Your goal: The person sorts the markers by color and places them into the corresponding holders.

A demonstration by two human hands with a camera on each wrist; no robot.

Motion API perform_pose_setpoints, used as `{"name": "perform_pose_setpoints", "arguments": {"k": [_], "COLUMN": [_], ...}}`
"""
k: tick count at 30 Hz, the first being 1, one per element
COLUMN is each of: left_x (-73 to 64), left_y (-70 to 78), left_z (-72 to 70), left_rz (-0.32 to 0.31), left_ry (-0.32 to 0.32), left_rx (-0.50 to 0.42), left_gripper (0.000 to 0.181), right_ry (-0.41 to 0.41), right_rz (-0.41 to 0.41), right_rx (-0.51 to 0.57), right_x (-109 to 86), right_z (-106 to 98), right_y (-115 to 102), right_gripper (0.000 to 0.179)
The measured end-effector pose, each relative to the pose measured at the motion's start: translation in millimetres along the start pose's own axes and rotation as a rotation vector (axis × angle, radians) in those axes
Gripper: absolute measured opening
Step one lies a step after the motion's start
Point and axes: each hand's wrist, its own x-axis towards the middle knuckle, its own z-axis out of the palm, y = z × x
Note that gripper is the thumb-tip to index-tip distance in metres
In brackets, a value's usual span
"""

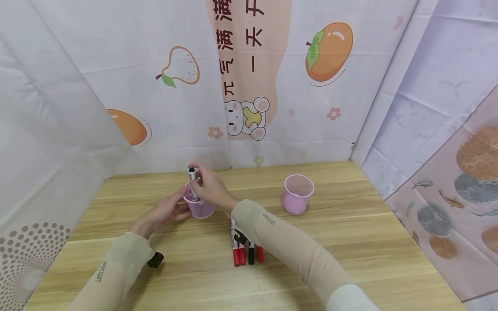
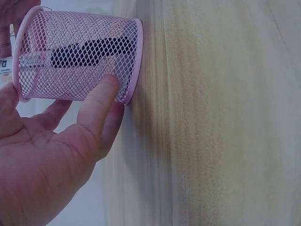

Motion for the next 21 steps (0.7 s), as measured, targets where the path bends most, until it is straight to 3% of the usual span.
{"name": "perform_pose_setpoints", "arguments": {"k": [21], "left_x": [0.3], "left_y": [2.6], "left_z": [2.8], "left_rz": [-0.012], "left_ry": [0.028], "left_rx": [-0.009], "left_gripper": [0.083], "right_ry": [0.017], "right_rz": [-0.009], "right_rx": [-0.092], "right_x": [0.2], "right_z": [4.0], "right_y": [2.7], "right_gripper": [0.025]}}
